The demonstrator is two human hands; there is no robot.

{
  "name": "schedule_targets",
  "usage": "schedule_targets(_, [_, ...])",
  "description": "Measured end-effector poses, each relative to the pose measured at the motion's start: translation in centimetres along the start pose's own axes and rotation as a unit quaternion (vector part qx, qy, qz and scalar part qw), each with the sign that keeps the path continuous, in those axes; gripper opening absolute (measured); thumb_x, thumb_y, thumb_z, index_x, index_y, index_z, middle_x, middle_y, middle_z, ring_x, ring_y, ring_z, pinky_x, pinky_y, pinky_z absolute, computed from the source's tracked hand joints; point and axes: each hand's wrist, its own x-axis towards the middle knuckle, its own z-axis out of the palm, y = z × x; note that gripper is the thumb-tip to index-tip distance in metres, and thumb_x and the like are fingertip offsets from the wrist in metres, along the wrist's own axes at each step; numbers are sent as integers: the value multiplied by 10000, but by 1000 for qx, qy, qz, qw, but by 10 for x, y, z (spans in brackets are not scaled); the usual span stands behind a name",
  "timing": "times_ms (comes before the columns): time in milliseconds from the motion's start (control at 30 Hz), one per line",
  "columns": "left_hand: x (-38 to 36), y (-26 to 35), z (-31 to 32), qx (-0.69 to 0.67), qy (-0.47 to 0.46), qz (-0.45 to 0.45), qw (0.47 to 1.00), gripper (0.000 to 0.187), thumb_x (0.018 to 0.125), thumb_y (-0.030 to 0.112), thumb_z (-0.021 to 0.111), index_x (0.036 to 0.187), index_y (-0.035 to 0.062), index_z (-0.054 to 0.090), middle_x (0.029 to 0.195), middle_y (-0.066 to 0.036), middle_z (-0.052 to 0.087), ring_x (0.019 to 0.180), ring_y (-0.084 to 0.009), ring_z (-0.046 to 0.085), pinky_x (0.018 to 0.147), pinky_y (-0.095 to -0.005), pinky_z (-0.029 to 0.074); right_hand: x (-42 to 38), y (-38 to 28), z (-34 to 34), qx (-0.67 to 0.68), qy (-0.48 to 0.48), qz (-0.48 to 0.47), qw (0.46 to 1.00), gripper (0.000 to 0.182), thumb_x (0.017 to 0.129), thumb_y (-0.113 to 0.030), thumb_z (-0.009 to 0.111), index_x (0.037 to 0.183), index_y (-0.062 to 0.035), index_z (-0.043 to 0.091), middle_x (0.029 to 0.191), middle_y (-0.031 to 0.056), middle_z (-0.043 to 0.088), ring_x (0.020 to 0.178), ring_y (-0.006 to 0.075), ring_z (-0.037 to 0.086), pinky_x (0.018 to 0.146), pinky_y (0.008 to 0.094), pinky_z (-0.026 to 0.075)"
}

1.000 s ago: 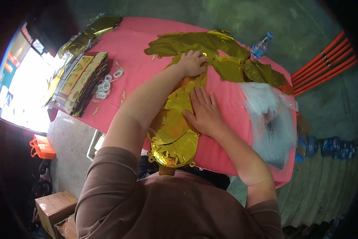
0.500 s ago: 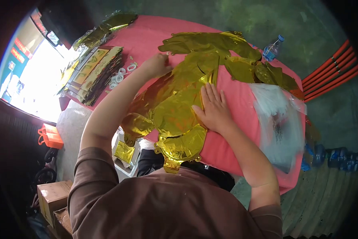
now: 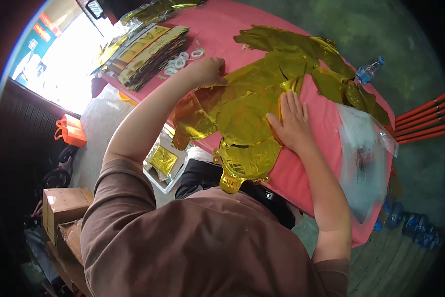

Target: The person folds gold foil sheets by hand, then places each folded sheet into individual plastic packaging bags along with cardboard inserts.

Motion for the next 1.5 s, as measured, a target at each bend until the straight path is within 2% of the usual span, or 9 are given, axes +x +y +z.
schedule_targets(433, [-139,15,2,-222,-12,92,971,59,765,70,615,753,12,622,706,-70,592,671,-220,588,629,-309,466,1,4,5,-24,25,-12,999,734,890,-501,409,1391,10,246,1465,192,203,1375,281,161,1098,458,107])
schedule_targets(567, [-169,29,1,-315,-241,148,906,164,735,76,657,886,14,641,844,-92,622,798,-230,598,719,-318,471,1,2,5,-22,25,-13,999,730,892,-498,408,1391,9,245,1464,194,204,1374,287,163,1097,459,111])
schedule_targets(767, [-189,2,63,-41,-28,190,980,432,747,191,676,1126,9,576,1128,-144,588,1068,-289,543,904,-391,422,1,4,5,-16,27,-11,999,725,893,-482,418,1393,11,238,1462,202,202,1372,299,163,1096,459,116])
schedule_targets(900, [-191,28,4,-300,-283,5,911,360,815,189,657,1127,20,594,1089,-111,627,930,-194,613,818,-323,478,0,2,2,-18,21,-15,999,722,895,-472,420,1391,20,236,1461,206,201,1372,299,161,1097,460,114])
schedule_targets(1067, [-184,17,-6,-365,-203,135,899,278,837,173,648,1066,17,625,967,-86,666,807,-143,625,683,-257,481,0,4,4,-18,23,-12,999,723,895,-472,418,1389,24,237,1461,208,200,1373,301,158,1098,460,107])
schedule_targets(1167, [-174,32,-6,-267,12,81,960,196,843,167,635,948,1,629,795,-69,638,795,-154,619,693,-268,468,1,3,5,-11,26,-17,999,723,895,-473,417,1389,24,238,1461,209,199,1373,303,157,1096,467,108])
schedule_targets(1233, [-166,36,-2,-233,44,52,970,250,826,211,641,965,6,608,856,-93,602,827,-210,606,757,-323,465,1,4,5,-13,24,-16,1000,725,895,-478,414,1390,21,238,1463,205,196,1374,300,155,1096,469,109])
schedule_targets(1300, [-151,22,18,-1,269,-2,963,349,800,269,646,1036,20,579,989,-125,565,899,-271,577,816,-371,449,1,3,5,-13,22,-12,1000,726,895,-480,413,1390,20,237,1464,203,195,1374,298,154,1096,468,108])
schedule_targets(1500, [-133,8,24,40,193,-103,975,439,758,308,668,1078,31,552,1026,-140,540,985,-311,541,848,-394,433,1,5,7,8,35,-19,999,768,874,-513,433,1370,48,261,1442,232,228,1364,322,170,1089,493,123])
